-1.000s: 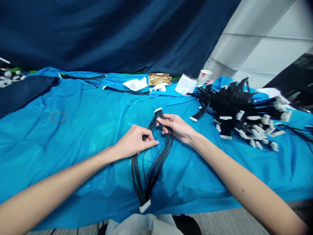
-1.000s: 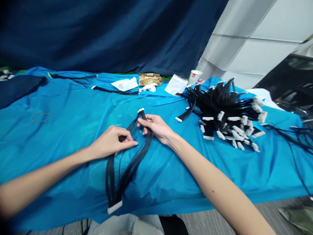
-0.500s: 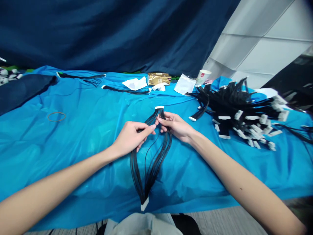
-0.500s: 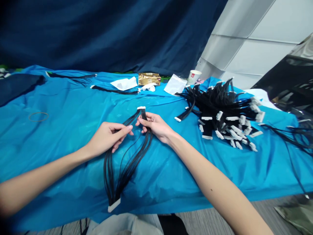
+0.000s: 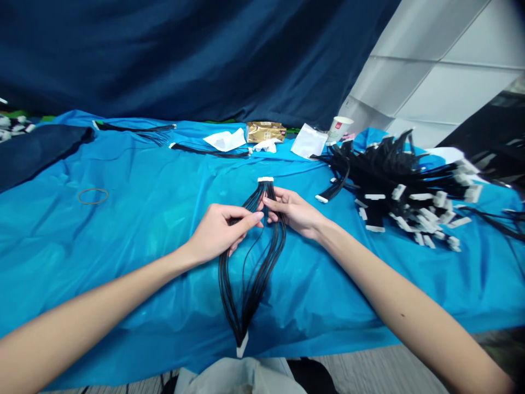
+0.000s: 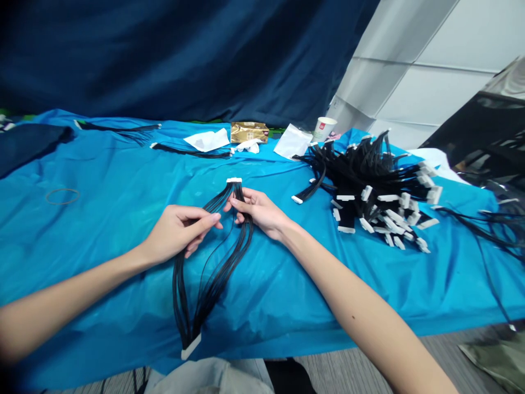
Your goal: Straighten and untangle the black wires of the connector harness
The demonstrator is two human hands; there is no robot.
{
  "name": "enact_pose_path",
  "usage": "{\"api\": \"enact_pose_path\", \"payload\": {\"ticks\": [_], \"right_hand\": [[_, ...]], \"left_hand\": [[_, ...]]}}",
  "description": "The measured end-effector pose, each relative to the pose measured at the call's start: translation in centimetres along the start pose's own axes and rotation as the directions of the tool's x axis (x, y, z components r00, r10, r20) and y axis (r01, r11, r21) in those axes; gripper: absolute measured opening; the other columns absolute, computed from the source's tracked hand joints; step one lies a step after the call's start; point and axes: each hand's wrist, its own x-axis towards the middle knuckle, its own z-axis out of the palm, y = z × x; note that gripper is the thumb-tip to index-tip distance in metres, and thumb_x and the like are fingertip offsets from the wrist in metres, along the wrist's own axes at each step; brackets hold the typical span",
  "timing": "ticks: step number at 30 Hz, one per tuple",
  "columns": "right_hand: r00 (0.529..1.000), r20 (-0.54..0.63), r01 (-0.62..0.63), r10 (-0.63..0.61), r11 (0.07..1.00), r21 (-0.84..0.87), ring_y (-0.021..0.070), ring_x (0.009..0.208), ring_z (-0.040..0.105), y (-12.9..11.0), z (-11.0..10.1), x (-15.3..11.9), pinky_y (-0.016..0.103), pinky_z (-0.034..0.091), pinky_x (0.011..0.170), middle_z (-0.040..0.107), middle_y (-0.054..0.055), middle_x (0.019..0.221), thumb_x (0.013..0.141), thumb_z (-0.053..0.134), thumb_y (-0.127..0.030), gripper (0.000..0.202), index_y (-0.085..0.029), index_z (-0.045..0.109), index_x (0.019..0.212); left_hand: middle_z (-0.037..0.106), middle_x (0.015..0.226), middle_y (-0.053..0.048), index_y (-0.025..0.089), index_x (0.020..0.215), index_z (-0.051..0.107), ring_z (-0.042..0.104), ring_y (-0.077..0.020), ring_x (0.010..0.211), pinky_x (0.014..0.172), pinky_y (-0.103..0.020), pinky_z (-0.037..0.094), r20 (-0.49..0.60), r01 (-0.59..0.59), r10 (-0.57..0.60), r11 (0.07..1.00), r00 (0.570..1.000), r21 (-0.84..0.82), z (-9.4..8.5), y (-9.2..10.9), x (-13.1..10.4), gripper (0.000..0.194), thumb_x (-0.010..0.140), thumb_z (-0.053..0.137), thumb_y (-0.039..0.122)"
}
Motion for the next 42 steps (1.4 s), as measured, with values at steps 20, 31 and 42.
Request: {"api": "enact_pose_path", "payload": {"ticks": [20,31,42], "right_hand": [[1.000,0.017,-0.009,0.009,1.000,-0.008,0.0036,0.050,0.045,-0.2,0.1,0.0,0.019,0.041,0.050,0.053,-0.003,0.071,0.076,0.061,-0.031,0.017,-0.015,0.056,0.082],[1.000,-0.012,-0.027,0.027,0.999,-0.017,0.0030,0.048,0.047,-0.7,-0.1,-0.2,0.018,0.045,0.050,0.059,-0.002,0.075,0.074,0.064,-0.031,0.019,-0.014,0.058,0.081],[0.983,-0.147,-0.110,0.110,0.994,0.009,0.0048,0.051,0.057,-2.0,0.0,-0.4,0.016,0.050,0.054,0.066,0.004,0.078,0.078,0.060,-0.021,0.010,-0.011,0.063,0.078]], "left_hand": [[0.042,0.035,0.006,0.011,0.070,0.064,0.040,-0.0045,0.027,0.030,-0.015,0.031,-0.001,-0.027,0.027,1.000,1.000,0.007,0.0,0.1,0.0,0.028,0.077,0.055,0.037],[0.043,0.036,0.006,0.011,0.071,0.064,0.040,-0.0042,0.028,0.031,-0.016,0.031,-0.028,-0.040,0.042,0.997,0.999,0.065,0.0,0.0,0.2,0.027,0.075,0.057,0.036],[0.047,0.037,0.004,0.012,0.070,0.065,0.040,-0.0045,0.032,0.037,-0.017,0.032,0.003,-0.095,0.098,0.959,0.995,0.269,-0.4,-1.1,1.2,0.030,0.074,0.058,0.041]]}}
